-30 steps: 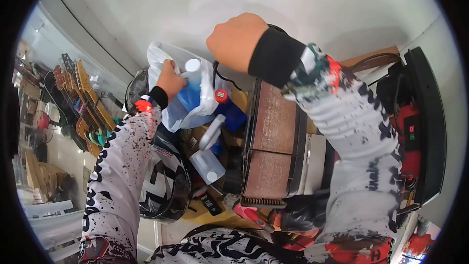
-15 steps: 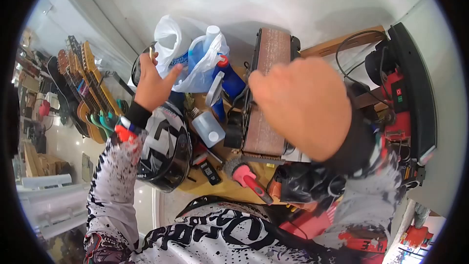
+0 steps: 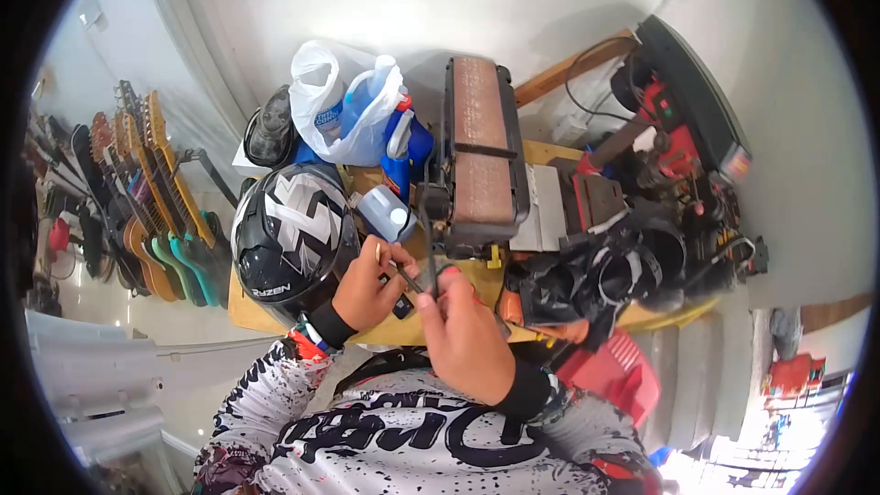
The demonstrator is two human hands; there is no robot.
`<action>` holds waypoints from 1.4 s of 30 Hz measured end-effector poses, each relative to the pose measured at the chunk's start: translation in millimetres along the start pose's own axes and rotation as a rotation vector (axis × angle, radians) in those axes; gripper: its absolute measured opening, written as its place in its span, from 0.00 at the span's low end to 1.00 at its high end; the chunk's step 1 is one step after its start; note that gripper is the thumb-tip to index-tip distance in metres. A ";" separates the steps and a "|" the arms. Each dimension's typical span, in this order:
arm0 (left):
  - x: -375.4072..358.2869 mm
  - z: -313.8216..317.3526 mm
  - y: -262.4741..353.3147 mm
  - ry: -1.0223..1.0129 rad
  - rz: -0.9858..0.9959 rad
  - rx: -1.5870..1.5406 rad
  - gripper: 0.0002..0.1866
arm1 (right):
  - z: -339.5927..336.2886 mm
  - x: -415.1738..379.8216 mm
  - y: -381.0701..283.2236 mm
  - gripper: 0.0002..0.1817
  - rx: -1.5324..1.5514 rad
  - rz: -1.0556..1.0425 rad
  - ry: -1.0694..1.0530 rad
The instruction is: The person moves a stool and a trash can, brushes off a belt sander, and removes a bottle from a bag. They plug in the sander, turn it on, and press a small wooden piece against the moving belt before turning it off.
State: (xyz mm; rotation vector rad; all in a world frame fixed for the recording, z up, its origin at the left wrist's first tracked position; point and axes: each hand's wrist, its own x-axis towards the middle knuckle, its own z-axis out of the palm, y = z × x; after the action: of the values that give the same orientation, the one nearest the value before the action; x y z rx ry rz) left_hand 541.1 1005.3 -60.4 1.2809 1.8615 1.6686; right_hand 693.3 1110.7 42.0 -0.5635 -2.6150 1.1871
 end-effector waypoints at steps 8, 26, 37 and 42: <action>-93.0 6.6 -22.3 -0.004 -0.010 0.218 0.11 | 0.9 10.1 31.8 0.28 1.287 -0.151 -0.402; -106.7 -22.8 -86.7 -0.006 0.084 0.552 0.18 | -124.4 97.3 -138.9 0.17 1.423 -0.739 0.243; -115.9 -10.3 -96.6 0.013 0.003 0.464 0.08 | -310.9 -110.6 -71.2 0.31 1.221 -0.861 0.271; -128.0 -12.2 -56.0 -0.203 0.038 0.440 0.09 | -319.2 -199.0 -110.7 0.25 1.177 -0.782 0.259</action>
State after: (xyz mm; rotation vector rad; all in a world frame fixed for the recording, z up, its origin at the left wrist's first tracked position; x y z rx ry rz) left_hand 579.3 902.8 -148.2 1.5907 2.1573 1.1242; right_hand 955.2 1174.8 326.6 0.4589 -1.2632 1.7974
